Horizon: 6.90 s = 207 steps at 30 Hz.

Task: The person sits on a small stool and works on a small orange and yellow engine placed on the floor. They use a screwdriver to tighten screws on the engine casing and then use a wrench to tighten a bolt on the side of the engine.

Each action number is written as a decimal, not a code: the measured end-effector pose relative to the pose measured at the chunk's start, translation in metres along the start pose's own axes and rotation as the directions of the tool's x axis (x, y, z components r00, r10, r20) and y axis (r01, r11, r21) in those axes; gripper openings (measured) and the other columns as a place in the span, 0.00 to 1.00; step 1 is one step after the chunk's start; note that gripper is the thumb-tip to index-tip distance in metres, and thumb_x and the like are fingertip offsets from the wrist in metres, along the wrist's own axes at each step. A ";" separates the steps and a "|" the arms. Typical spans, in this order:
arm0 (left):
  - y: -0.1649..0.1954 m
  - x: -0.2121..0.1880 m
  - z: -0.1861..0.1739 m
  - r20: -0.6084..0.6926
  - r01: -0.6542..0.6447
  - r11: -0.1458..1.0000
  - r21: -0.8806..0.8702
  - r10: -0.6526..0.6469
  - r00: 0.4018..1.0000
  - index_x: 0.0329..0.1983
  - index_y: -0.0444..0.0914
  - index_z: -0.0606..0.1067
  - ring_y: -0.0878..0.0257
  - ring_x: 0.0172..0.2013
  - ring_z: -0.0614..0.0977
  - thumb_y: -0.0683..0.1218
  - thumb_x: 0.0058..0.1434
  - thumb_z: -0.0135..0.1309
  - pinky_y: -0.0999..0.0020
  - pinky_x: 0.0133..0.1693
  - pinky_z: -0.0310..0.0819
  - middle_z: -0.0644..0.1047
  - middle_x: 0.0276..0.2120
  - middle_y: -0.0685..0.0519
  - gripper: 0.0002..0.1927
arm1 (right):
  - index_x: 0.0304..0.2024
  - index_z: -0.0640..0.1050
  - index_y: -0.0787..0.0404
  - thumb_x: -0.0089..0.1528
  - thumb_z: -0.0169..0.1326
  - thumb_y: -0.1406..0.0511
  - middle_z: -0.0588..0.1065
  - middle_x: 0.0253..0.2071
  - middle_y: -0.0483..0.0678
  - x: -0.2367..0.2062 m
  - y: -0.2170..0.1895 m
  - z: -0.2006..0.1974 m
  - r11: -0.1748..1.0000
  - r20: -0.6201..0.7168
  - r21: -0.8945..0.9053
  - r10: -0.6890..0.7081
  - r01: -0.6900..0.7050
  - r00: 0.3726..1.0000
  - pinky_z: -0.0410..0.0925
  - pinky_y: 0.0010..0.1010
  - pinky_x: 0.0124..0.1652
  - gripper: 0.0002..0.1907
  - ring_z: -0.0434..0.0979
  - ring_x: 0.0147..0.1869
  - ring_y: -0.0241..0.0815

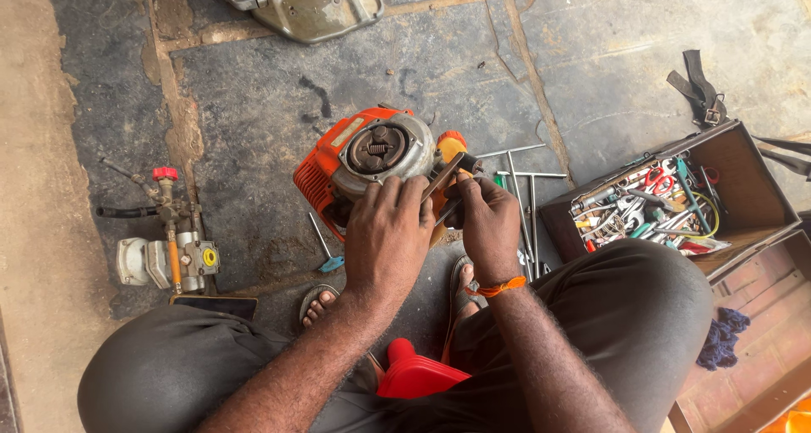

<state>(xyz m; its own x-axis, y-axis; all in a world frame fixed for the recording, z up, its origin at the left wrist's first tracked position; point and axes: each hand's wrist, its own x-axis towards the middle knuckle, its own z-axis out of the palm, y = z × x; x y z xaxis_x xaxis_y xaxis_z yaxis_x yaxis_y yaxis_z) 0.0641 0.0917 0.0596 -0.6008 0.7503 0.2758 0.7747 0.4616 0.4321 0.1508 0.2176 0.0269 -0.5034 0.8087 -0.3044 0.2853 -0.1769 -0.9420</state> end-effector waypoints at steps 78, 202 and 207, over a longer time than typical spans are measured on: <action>-0.005 0.007 -0.007 0.022 -0.024 0.998 -0.051 0.025 0.999 0.48 0.37 0.73 0.54 0.44 0.80 0.47 0.65 0.58 0.58 0.45 0.79 0.75 0.39 0.48 0.13 | 0.41 0.83 0.61 0.64 0.60 0.58 0.80 0.26 0.48 -0.021 -0.035 -0.025 0.755 0.026 -0.584 -0.350 0.298 0.936 0.71 0.29 0.30 0.13 0.80 0.28 0.33; 0.004 0.039 0.031 -0.077 -0.256 0.967 0.019 0.256 0.964 0.46 0.40 0.78 0.50 0.59 0.71 0.49 0.61 0.63 0.41 0.66 0.61 0.73 0.48 0.46 0.13 | 0.45 0.83 0.61 0.62 0.63 0.64 0.84 0.36 0.46 -0.027 -0.042 -0.071 0.778 0.011 -0.558 -0.340 0.288 0.940 0.73 0.26 0.38 0.10 0.83 0.39 0.31; 0.004 0.039 0.032 -0.082 -0.259 0.966 0.025 0.260 0.962 0.46 0.41 0.78 0.50 0.58 0.71 0.50 0.60 0.63 0.40 0.66 0.61 0.73 0.48 0.46 0.13 | 0.45 0.83 0.59 0.62 0.63 0.63 0.84 0.36 0.46 -0.031 -0.045 -0.069 0.749 0.030 -0.571 -0.388 0.335 0.921 0.73 0.27 0.37 0.10 0.84 0.39 0.32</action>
<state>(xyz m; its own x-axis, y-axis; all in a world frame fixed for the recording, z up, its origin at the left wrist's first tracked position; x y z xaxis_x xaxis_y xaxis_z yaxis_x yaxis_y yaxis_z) 0.0500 0.1381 0.0452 -0.3929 0.8029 0.4482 0.9085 0.2634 0.3245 0.2099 0.2390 0.0884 -0.5992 0.7964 0.0813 0.5109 0.4586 -0.7271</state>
